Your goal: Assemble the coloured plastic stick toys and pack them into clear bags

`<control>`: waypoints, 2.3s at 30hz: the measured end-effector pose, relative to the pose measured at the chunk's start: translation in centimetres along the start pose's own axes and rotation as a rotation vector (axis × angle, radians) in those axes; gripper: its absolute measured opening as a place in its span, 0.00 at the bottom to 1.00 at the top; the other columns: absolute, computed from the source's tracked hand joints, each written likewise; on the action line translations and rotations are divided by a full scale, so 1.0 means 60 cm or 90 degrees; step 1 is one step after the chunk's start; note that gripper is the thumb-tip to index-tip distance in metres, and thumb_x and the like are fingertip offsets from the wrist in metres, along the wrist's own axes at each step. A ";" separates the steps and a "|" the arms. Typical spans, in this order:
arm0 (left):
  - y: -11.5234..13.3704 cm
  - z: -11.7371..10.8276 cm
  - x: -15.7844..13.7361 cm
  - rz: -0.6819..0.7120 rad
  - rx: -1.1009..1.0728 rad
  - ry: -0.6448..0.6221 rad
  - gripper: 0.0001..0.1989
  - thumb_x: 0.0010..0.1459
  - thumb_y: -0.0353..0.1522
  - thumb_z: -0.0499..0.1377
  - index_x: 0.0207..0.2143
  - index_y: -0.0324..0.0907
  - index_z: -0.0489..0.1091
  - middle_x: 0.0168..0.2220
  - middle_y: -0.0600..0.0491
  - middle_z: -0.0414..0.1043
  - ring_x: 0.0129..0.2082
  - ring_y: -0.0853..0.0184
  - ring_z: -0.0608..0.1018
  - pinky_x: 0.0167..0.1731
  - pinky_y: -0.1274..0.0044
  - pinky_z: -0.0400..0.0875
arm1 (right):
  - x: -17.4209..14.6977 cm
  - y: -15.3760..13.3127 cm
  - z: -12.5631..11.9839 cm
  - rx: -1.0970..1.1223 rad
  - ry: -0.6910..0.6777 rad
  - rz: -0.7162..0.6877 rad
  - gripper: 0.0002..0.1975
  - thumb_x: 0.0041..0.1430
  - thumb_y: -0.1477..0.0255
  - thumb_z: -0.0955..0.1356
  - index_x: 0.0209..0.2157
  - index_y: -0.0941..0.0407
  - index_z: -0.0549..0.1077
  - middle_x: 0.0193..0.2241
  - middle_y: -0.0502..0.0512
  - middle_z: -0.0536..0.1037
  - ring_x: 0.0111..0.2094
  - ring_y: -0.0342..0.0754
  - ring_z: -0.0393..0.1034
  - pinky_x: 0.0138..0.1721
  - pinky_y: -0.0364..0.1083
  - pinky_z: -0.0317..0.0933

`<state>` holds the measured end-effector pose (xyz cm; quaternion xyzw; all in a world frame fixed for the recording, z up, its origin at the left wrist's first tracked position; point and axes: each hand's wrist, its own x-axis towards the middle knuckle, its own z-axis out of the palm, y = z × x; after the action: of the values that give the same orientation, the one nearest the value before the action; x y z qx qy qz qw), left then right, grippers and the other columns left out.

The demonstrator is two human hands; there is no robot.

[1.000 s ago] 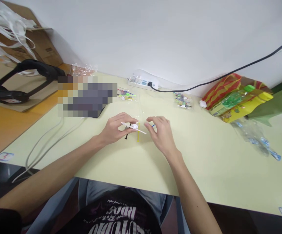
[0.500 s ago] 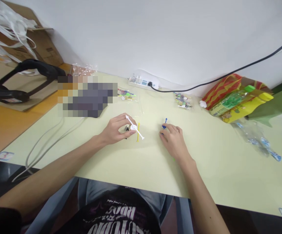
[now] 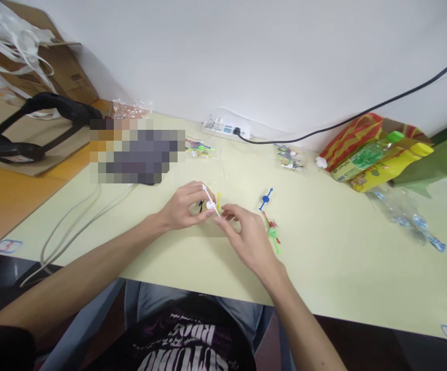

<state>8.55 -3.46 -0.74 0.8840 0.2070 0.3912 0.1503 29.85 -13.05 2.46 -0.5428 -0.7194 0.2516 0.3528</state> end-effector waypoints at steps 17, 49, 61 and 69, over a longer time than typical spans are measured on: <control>0.012 0.010 0.003 0.010 0.074 0.023 0.09 0.69 0.36 0.58 0.45 0.42 0.74 0.39 0.49 0.82 0.42 0.61 0.81 0.44 0.68 0.72 | 0.002 -0.005 0.043 -0.413 0.091 -0.120 0.21 0.77 0.69 0.56 0.32 0.57 0.72 0.19 0.52 0.75 0.19 0.45 0.66 0.27 0.46 0.44; -0.023 0.047 0.047 0.049 0.313 -0.231 0.06 0.65 0.36 0.64 0.39 0.44 0.78 0.48 0.49 0.78 0.52 0.56 0.75 0.65 0.57 0.58 | 0.006 0.033 0.071 -0.468 -0.034 0.263 0.14 0.73 0.68 0.62 0.34 0.54 0.76 0.29 0.56 0.81 0.27 0.47 0.71 0.29 0.47 0.38; -0.027 0.017 0.020 0.027 0.221 -0.215 0.08 0.61 0.35 0.68 0.41 0.43 0.77 0.44 0.49 0.79 0.48 0.58 0.76 0.55 0.64 0.67 | -0.005 0.035 0.028 -0.267 0.119 0.196 0.23 0.75 0.60 0.60 0.26 0.54 0.69 0.21 0.49 0.73 0.24 0.45 0.66 0.29 0.44 0.48; -0.016 0.015 0.025 0.005 0.165 -0.110 0.16 0.68 0.38 0.62 0.56 0.44 0.74 0.49 0.46 0.78 0.51 0.58 0.76 0.54 0.65 0.67 | 0.053 0.095 -0.056 -0.538 0.091 0.235 0.17 0.69 0.60 0.66 0.47 0.59 0.75 0.37 0.66 0.81 0.42 0.60 0.74 0.41 0.50 0.57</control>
<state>9.94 -2.01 -0.79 0.9271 0.2389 0.2844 0.0504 35.37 -8.44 1.08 -0.7739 -0.6240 -0.0429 0.0991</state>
